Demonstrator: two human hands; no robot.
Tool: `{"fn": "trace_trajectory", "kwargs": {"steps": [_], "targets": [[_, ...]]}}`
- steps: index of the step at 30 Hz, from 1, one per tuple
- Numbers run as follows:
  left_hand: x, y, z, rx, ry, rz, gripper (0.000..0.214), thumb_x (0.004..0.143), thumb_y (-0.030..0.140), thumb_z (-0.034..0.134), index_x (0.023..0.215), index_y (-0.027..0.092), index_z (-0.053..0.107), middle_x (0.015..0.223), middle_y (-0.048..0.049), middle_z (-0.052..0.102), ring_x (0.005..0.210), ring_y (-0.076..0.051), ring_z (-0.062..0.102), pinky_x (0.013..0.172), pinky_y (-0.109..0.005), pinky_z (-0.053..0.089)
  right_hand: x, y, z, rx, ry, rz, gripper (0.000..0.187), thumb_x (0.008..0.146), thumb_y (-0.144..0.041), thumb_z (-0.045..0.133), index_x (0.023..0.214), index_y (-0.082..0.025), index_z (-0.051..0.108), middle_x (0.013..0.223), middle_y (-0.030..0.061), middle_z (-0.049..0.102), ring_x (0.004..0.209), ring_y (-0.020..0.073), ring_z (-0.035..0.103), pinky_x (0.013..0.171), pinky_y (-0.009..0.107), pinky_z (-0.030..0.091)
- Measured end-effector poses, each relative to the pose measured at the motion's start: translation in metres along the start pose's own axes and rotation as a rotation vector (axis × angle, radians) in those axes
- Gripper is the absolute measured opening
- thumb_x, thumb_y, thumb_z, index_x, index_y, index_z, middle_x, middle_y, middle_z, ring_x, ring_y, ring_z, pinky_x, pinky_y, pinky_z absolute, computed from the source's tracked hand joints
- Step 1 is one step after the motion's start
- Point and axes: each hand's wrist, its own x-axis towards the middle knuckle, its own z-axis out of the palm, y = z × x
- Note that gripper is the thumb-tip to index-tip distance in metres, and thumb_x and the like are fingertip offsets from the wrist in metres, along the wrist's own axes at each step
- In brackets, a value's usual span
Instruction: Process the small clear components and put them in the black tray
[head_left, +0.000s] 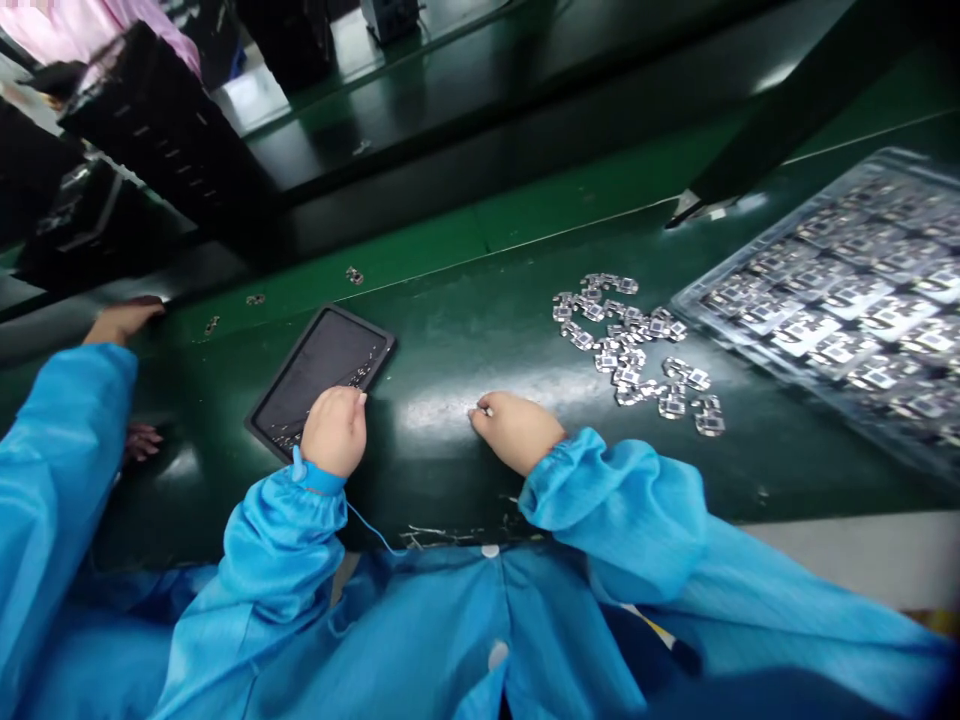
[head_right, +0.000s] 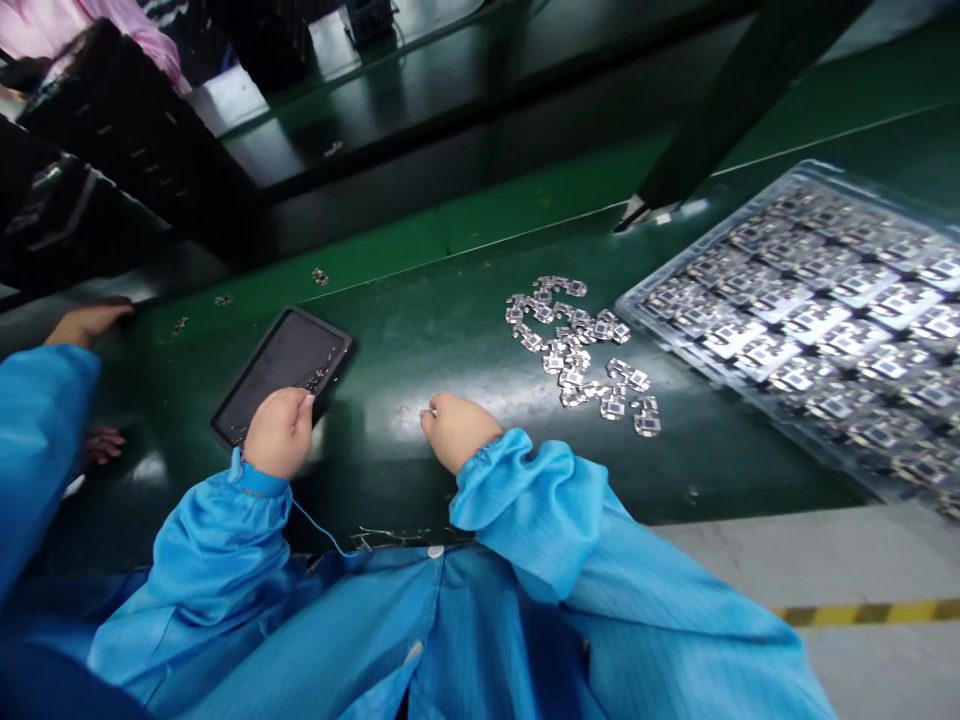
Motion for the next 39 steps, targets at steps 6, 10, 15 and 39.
{"fn": "trace_trajectory", "kwargs": {"steps": [6, 10, 15, 39], "targets": [[-0.004, 0.031, -0.008, -0.046, 0.026, 0.219, 0.022, 0.082, 0.019, 0.033, 0.082, 0.015, 0.054, 0.081, -0.0087, 0.062, 0.08, -0.018, 0.057, 0.075, -0.031, 0.045, -0.016, -0.014, -0.019, 0.394, -0.04, -0.023, 0.027, 0.079, -0.034, 0.043, 0.092, -0.022, 0.063, 0.085, 0.0029, 0.068, 0.077, 0.0158, 0.061, 0.063, 0.025, 0.044], [-0.007, 0.048, -0.009, -0.088, -0.005, 0.31, 0.021, 0.082, 0.02, 0.034, 0.082, 0.017, 0.055, 0.082, -0.0068, 0.062, 0.081, -0.017, 0.057, 0.076, -0.031, 0.046, -0.031, -0.018, -0.029, 0.6, -0.089, -0.14, 0.027, 0.077, -0.039, 0.045, 0.091, -0.023, 0.062, 0.078, -0.0007, 0.067, 0.07, 0.0136, 0.06, 0.061, 0.024, 0.044], [-0.019, 0.068, 0.003, -0.124, -0.028, 0.34, 0.023, 0.084, 0.023, 0.035, 0.089, 0.018, 0.056, 0.082, -0.0057, 0.064, 0.076, -0.015, 0.058, 0.072, -0.029, 0.046, -0.041, -0.004, -0.02, 0.655, -0.224, -0.062, 0.03, 0.077, -0.042, 0.042, 0.064, -0.021, 0.059, 0.049, -0.0046, 0.052, 0.048, 0.0096, 0.049, 0.046, 0.022, 0.038], [-0.033, 0.098, 0.056, -0.022, 0.131, 0.17, 0.012, 0.078, 0.02, 0.047, 0.075, 0.018, 0.058, 0.07, -0.0024, 0.062, 0.079, -0.019, 0.053, 0.069, -0.03, 0.039, -0.018, 0.02, 0.02, 0.963, 0.603, 0.065, 0.027, 0.081, -0.041, 0.04, 0.095, -0.02, 0.049, 0.068, -0.0011, 0.063, 0.056, 0.0097, 0.058, 0.061, 0.027, 0.047]]}}
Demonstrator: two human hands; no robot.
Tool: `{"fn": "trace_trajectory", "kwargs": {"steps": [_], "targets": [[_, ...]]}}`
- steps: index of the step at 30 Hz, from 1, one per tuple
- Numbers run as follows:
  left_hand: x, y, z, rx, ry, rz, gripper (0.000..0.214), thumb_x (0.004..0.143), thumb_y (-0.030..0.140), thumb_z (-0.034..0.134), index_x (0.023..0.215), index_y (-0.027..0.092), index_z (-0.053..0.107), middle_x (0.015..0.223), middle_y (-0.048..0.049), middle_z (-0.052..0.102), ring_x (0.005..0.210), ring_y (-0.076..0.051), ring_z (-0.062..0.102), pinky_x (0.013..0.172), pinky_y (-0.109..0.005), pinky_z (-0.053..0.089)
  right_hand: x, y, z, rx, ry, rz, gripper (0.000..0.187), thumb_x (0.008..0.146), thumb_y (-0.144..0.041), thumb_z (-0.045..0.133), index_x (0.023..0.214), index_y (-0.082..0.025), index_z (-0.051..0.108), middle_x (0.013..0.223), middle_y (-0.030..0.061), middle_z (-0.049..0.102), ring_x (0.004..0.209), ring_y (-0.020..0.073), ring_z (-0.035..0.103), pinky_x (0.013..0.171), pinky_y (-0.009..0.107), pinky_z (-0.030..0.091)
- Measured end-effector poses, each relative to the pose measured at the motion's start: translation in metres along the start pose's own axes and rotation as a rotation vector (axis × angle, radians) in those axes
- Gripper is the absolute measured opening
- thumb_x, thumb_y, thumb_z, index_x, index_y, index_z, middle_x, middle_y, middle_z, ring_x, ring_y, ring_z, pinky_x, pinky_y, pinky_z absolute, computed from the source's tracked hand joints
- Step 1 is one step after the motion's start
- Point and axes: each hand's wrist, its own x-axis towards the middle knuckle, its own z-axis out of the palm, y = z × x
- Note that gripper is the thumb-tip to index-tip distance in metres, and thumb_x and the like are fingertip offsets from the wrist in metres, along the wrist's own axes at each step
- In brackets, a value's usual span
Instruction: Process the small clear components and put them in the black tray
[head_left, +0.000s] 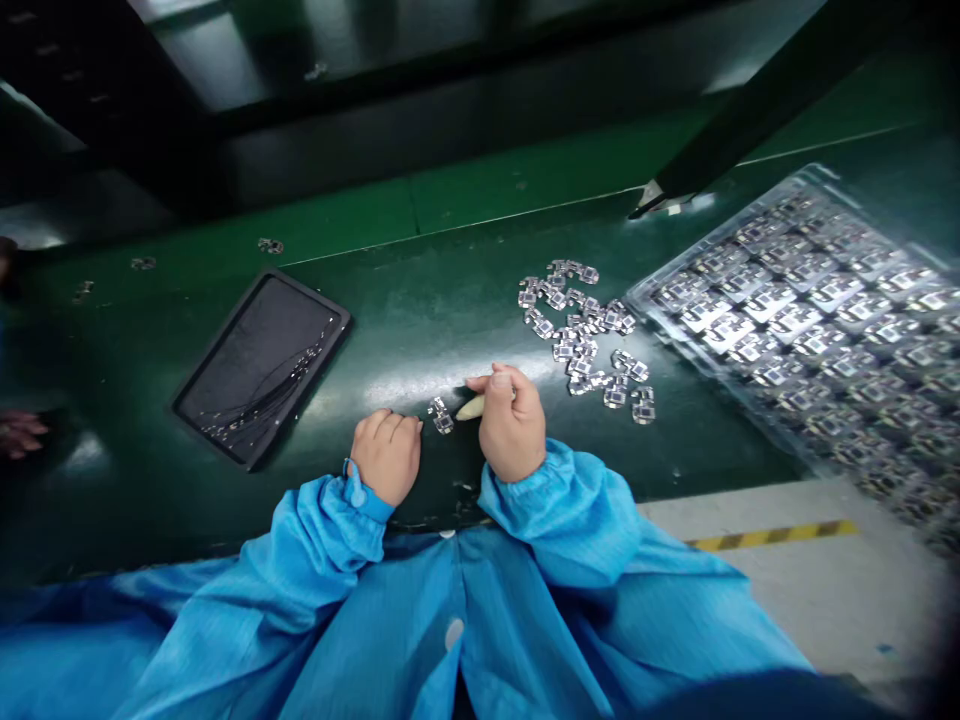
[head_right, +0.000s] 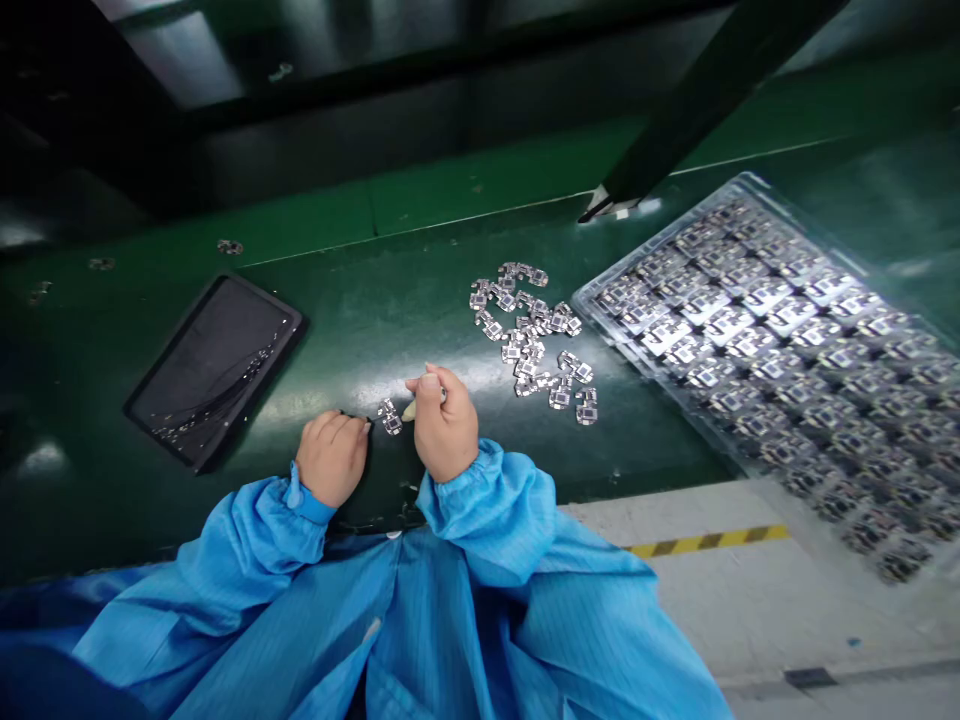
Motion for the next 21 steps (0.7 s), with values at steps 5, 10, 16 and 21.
{"fn": "trace_trajectory", "kwargs": {"steps": [5, 10, 16, 21], "targets": [[0.001, 0.001, 0.002, 0.006, -0.011, 0.004, 0.012, 0.078, 0.02, 0.046, 0.075, 0.018, 0.057, 0.069, -0.0029, 0.061, 0.076, -0.018, 0.052, 0.067, -0.03, 0.038, -0.005, 0.02, 0.007, -0.024, 0.046, -0.365, 0.018, 0.083, -0.028, 0.041, 0.1, -0.023, 0.046, 0.079, 0.0002, 0.065, 0.061, 0.0103, 0.06, 0.063, 0.029, 0.049], [0.001, 0.001, 0.002, 0.008, -0.016, 0.0, 0.01, 0.078, 0.019, 0.047, 0.076, 0.018, 0.057, 0.07, -0.0027, 0.061, 0.077, -0.018, 0.052, 0.068, -0.03, 0.037, -0.004, 0.022, 0.008, -0.096, 0.037, -0.48, 0.019, 0.084, -0.024, 0.041, 0.102, -0.023, 0.045, 0.08, 0.0009, 0.066, 0.069, 0.012, 0.062, 0.065, 0.03, 0.05], [0.002, 0.001, 0.0, 0.006, -0.015, 0.003, 0.011, 0.078, 0.02, 0.048, 0.075, 0.018, 0.058, 0.069, -0.0027, 0.061, 0.075, -0.018, 0.052, 0.067, -0.03, 0.037, -0.004, 0.013, 0.007, -0.246, -0.014, -0.548, 0.014, 0.083, -0.026, 0.041, 0.091, -0.021, 0.051, 0.077, 0.0027, 0.066, 0.074, 0.0154, 0.062, 0.066, 0.03, 0.051], [0.002, -0.001, 0.001, -0.002, -0.012, 0.006, 0.01, 0.077, 0.019, 0.049, 0.076, 0.017, 0.058, 0.07, -0.003, 0.061, 0.075, -0.018, 0.052, 0.068, -0.03, 0.037, -0.004, 0.013, 0.008, -0.264, -0.078, -0.573, 0.013, 0.082, -0.026, 0.042, 0.09, -0.022, 0.051, 0.077, 0.0023, 0.066, 0.073, 0.0153, 0.062, 0.066, 0.03, 0.051]]}}
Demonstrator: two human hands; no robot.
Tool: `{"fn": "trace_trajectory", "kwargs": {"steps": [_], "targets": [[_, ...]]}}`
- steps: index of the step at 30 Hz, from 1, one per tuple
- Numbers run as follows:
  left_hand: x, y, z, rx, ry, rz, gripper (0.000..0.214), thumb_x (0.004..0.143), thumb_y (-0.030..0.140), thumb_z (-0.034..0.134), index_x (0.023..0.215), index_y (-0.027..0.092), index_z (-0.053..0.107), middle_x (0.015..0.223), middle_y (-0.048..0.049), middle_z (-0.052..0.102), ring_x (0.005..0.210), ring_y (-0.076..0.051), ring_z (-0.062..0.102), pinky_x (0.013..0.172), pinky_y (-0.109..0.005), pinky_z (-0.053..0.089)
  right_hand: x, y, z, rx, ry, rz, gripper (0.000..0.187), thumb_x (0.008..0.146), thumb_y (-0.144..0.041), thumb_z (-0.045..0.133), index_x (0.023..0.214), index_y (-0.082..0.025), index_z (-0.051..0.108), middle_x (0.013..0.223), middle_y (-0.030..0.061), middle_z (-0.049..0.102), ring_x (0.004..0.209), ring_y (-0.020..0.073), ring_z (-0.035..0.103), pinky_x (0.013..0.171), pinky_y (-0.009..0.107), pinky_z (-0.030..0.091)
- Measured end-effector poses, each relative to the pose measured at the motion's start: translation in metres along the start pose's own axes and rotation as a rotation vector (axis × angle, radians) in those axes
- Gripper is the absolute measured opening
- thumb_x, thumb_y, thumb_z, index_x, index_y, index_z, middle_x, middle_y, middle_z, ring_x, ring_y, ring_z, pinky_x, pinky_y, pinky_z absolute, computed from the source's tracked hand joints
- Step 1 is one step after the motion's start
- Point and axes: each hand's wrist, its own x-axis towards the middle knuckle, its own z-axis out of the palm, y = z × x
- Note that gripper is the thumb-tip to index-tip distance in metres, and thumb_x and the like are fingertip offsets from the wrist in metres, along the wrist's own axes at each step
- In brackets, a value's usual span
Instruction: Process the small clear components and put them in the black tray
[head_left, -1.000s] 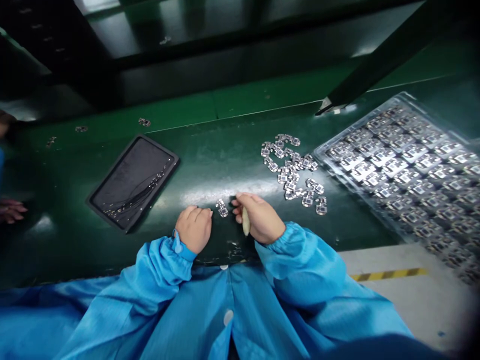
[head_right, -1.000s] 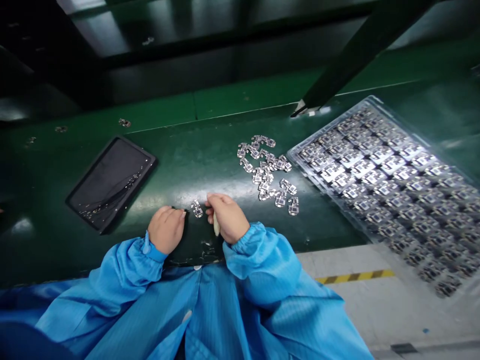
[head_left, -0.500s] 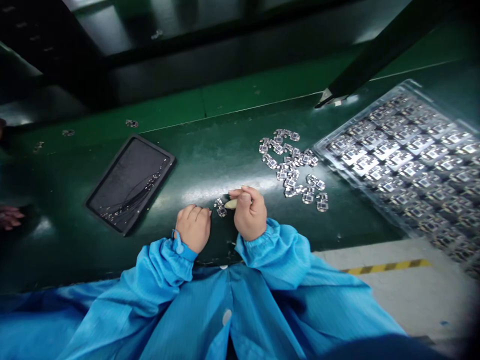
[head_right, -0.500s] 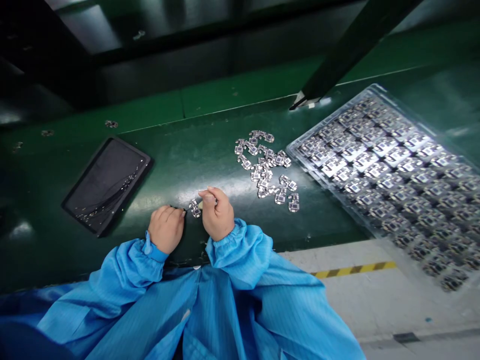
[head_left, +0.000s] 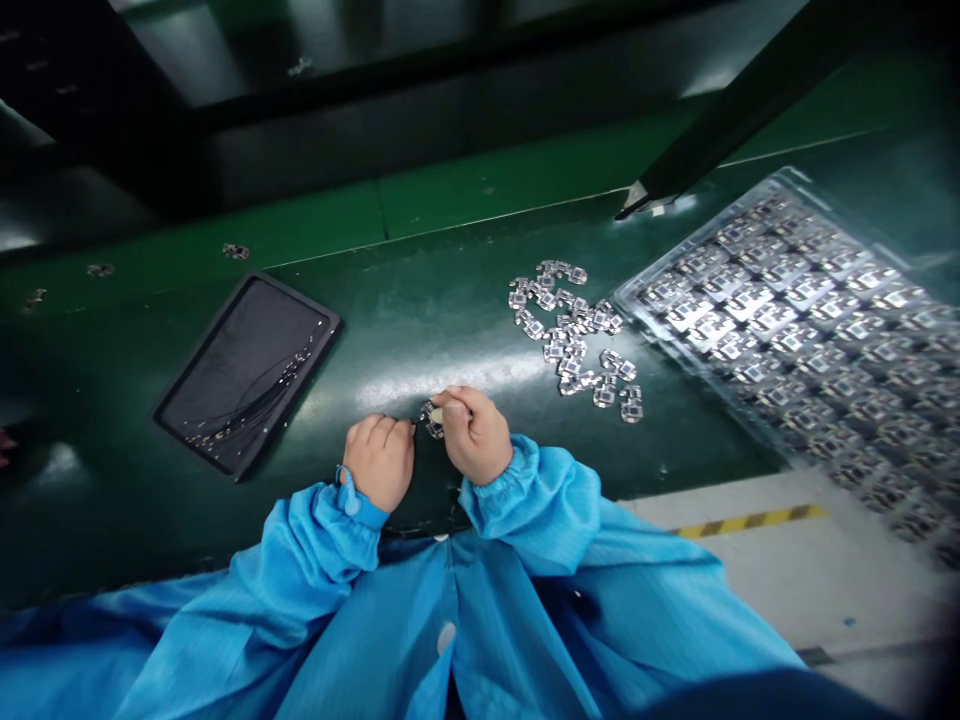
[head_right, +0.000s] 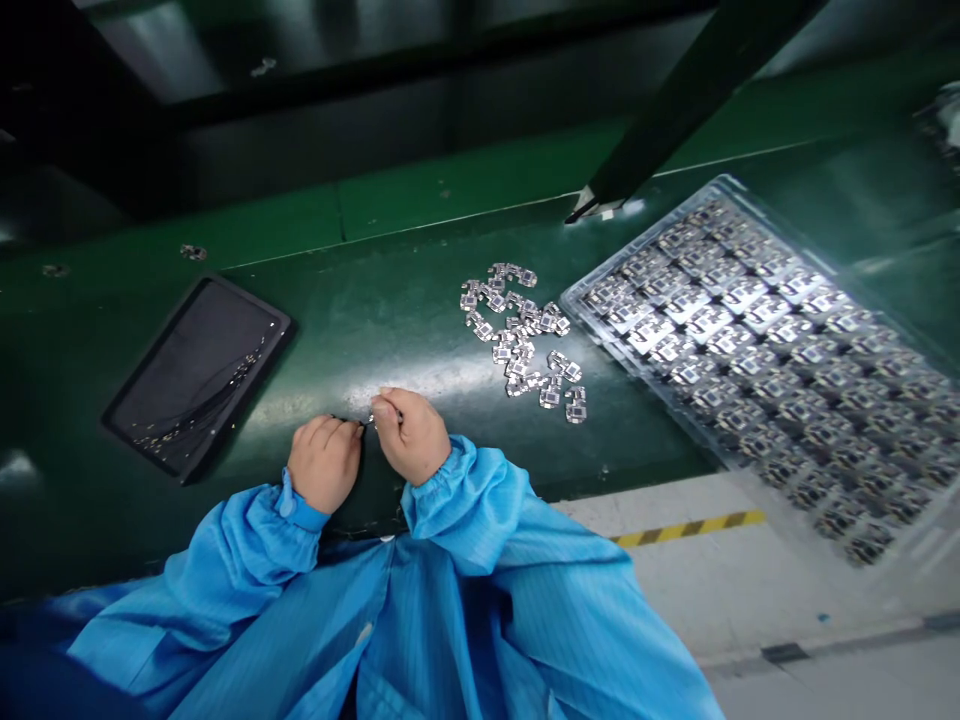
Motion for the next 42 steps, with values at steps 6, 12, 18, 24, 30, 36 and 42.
{"fn": "trace_trajectory", "kwargs": {"steps": [6, 12, 18, 24, 30, 36, 42], "targets": [[0.0, 0.0, 0.0, -0.032, -0.004, -0.011, 0.01, 0.077, 0.019, 0.049, 0.077, 0.017, 0.058, 0.069, -0.0027, 0.061, 0.078, -0.019, 0.052, 0.071, -0.03, 0.037, -0.006, 0.011, 0.003, 0.166, 0.186, 0.198, 0.017, 0.084, -0.025, 0.04, 0.1, -0.022, 0.044, 0.075, 0.0004, 0.063, 0.067, 0.0132, 0.061, 0.064, 0.031, 0.05], [-0.001, 0.0, -0.001, -0.042, -0.007, -0.017, 0.01, 0.077, 0.019, 0.049, 0.077, 0.018, 0.058, 0.07, -0.0028, 0.061, 0.08, -0.019, 0.053, 0.072, -0.03, 0.037, -0.01, 0.013, 0.004, 0.215, 0.164, 0.255, 0.017, 0.083, -0.026, 0.041, 0.099, -0.022, 0.045, 0.076, 0.0002, 0.063, 0.066, 0.0124, 0.06, 0.062, 0.03, 0.05], [-0.001, 0.0, 0.0, -0.039, -0.011, -0.017, 0.01, 0.077, 0.019, 0.048, 0.075, 0.017, 0.058, 0.07, -0.0033, 0.061, 0.079, -0.019, 0.052, 0.071, -0.031, 0.038, -0.01, 0.012, 0.003, 0.192, 0.138, 0.219, 0.017, 0.083, -0.025, 0.042, 0.1, -0.022, 0.044, 0.078, 0.0002, 0.063, 0.063, 0.0115, 0.06, 0.064, 0.031, 0.05], [0.0, 0.0, 0.0, -0.036, -0.023, -0.005, 0.011, 0.077, 0.019, 0.048, 0.076, 0.018, 0.058, 0.07, -0.0031, 0.061, 0.08, -0.019, 0.053, 0.072, -0.031, 0.038, -0.009, 0.011, 0.002, 0.188, 0.125, 0.19, 0.018, 0.083, -0.025, 0.042, 0.101, -0.023, 0.044, 0.078, -0.0001, 0.063, 0.067, 0.0123, 0.061, 0.064, 0.031, 0.051], [0.0, 0.0, -0.001, -0.035, -0.045, -0.012, 0.012, 0.078, 0.019, 0.046, 0.076, 0.018, 0.058, 0.071, -0.0035, 0.061, 0.08, -0.019, 0.053, 0.071, -0.031, 0.038, -0.009, 0.01, 0.001, 0.175, 0.082, 0.161, 0.018, 0.083, -0.027, 0.041, 0.101, -0.023, 0.044, 0.079, 0.0014, 0.064, 0.071, 0.014, 0.062, 0.063, 0.031, 0.051], [0.0, 0.0, 0.0, -0.037, -0.045, -0.011, 0.012, 0.078, 0.019, 0.046, 0.076, 0.018, 0.058, 0.071, -0.0035, 0.061, 0.079, -0.019, 0.052, 0.07, -0.031, 0.038, -0.007, 0.008, 0.0, 0.121, 0.051, 0.114, 0.017, 0.083, -0.026, 0.041, 0.1, -0.023, 0.046, 0.077, 0.0011, 0.065, 0.065, 0.0133, 0.062, 0.061, 0.029, 0.051], [-0.001, -0.001, -0.001, -0.019, -0.028, -0.005, 0.012, 0.078, 0.019, 0.046, 0.076, 0.018, 0.058, 0.071, -0.0039, 0.061, 0.078, -0.019, 0.052, 0.07, -0.031, 0.038, 0.005, -0.004, -0.004, -0.064, -0.034, -0.012, 0.017, 0.084, -0.03, 0.039, 0.086, -0.021, 0.054, 0.074, 0.0025, 0.065, 0.07, 0.0155, 0.061, 0.064, 0.029, 0.05]]}}
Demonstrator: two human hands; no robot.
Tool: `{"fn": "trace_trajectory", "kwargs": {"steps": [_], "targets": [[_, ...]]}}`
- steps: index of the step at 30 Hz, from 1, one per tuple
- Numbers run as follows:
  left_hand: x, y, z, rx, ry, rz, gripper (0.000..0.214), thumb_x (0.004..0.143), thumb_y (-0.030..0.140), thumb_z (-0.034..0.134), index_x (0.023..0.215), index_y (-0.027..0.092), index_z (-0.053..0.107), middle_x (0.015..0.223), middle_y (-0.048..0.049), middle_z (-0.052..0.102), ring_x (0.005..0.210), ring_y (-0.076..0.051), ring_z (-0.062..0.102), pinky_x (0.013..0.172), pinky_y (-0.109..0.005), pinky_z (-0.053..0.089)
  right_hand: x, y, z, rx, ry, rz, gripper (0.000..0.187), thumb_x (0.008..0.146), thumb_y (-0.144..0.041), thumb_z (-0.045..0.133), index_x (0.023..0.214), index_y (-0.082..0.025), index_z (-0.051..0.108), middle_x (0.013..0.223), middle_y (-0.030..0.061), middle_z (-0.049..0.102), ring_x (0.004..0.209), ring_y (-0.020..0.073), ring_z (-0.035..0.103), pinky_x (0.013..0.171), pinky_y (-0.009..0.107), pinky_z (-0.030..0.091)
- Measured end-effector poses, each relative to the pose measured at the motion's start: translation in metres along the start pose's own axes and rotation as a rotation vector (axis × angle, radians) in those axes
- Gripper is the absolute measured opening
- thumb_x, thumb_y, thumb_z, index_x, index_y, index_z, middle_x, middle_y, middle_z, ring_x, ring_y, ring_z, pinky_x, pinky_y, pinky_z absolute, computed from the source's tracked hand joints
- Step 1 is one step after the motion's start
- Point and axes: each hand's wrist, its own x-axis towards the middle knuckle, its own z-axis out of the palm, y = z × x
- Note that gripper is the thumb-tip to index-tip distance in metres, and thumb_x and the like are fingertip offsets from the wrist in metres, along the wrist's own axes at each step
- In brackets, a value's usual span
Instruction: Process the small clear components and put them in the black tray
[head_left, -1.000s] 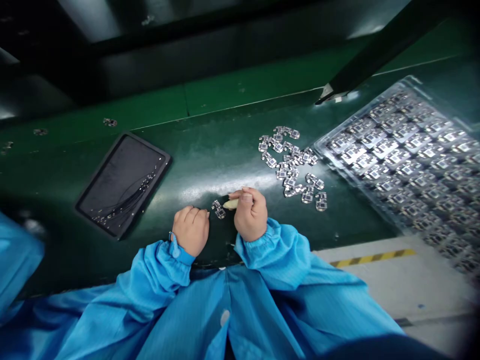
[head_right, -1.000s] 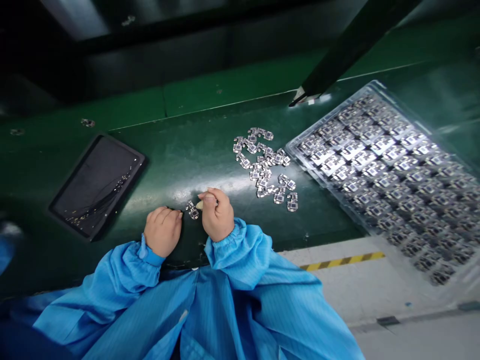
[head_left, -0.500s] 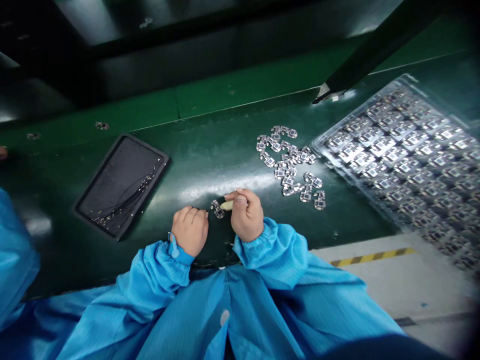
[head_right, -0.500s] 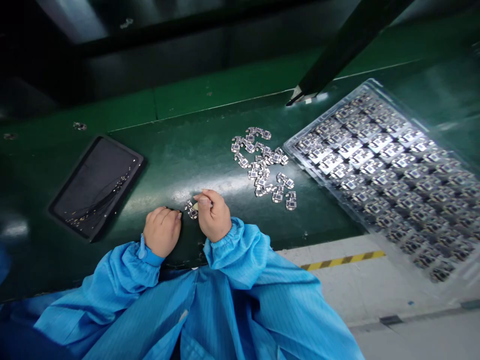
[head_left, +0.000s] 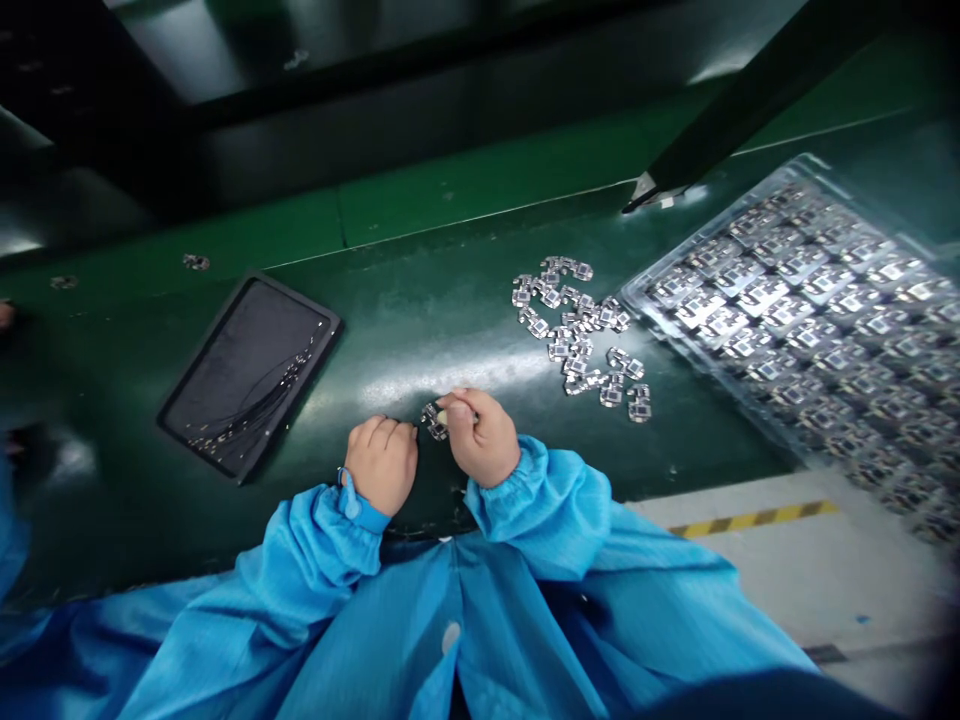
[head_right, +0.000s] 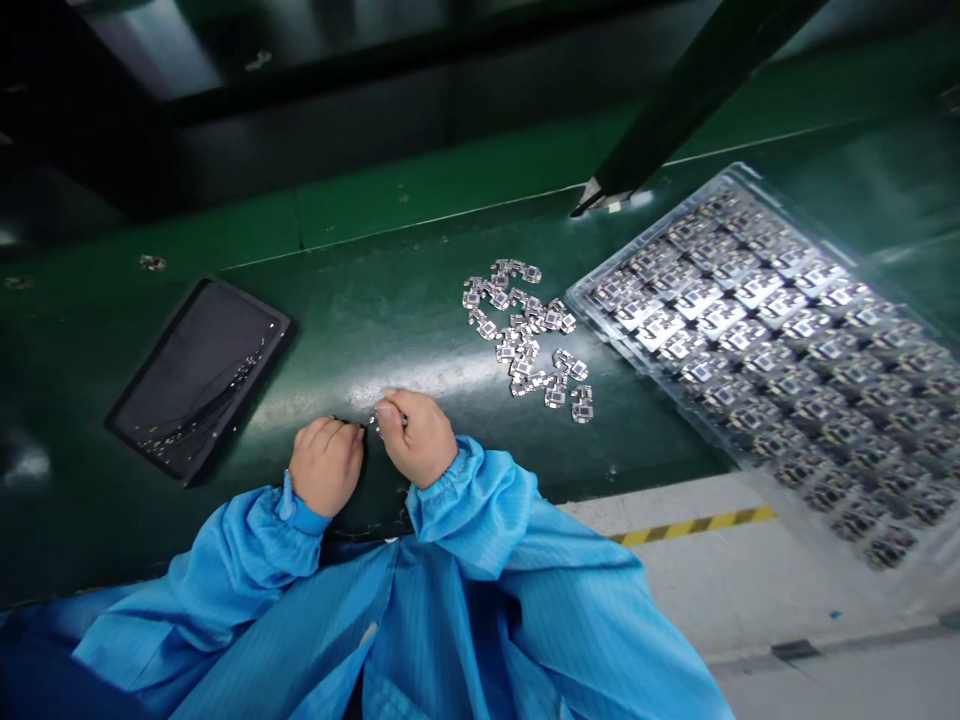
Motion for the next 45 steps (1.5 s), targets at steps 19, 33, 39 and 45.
{"fn": "trace_trajectory", "kwargs": {"steps": [19, 33, 39, 45], "targets": [[0.004, -0.002, 0.004, 0.068, -0.1, 0.047, 0.021, 0.081, 0.023, 0.04, 0.086, 0.017, 0.059, 0.067, -0.0049, 0.061, 0.069, -0.019, 0.054, 0.063, -0.031, 0.036, 0.005, -0.002, 0.008, -0.035, -0.029, -0.092, 0.027, 0.085, -0.031, 0.032, 0.081, -0.021, 0.056, 0.072, 0.003, 0.066, 0.068, 0.0143, 0.061, 0.064, 0.026, 0.05], [0.005, 0.009, 0.002, 0.036, -0.101, -0.064, 0.022, 0.082, 0.022, 0.039, 0.073, 0.019, 0.058, 0.062, -0.0031, 0.057, 0.068, -0.016, 0.05, 0.062, -0.029, 0.034, -0.008, 0.011, 0.012, 0.176, 0.059, 0.113, 0.02, 0.084, -0.032, 0.039, 0.097, -0.021, 0.047, 0.073, 0.002, 0.064, 0.063, 0.0136, 0.061, 0.059, 0.029, 0.05], [0.004, 0.008, 0.002, 0.017, -0.081, -0.058, 0.019, 0.081, 0.022, 0.041, 0.074, 0.019, 0.058, 0.064, -0.003, 0.058, 0.07, -0.017, 0.051, 0.062, -0.03, 0.035, -0.01, 0.007, 0.01, 0.185, 0.081, 0.114, 0.017, 0.084, -0.03, 0.039, 0.098, -0.022, 0.046, 0.072, 0.0011, 0.063, 0.064, 0.0134, 0.06, 0.059, 0.029, 0.049], [0.004, 0.007, 0.002, -0.006, -0.068, -0.045, 0.017, 0.081, 0.022, 0.042, 0.076, 0.019, 0.058, 0.067, -0.0036, 0.059, 0.072, -0.017, 0.051, 0.061, -0.03, 0.035, -0.01, 0.008, 0.011, 0.187, 0.085, 0.102, 0.017, 0.083, -0.028, 0.041, 0.099, -0.023, 0.046, 0.074, 0.0015, 0.063, 0.067, 0.0144, 0.06, 0.061, 0.03, 0.049]]}}
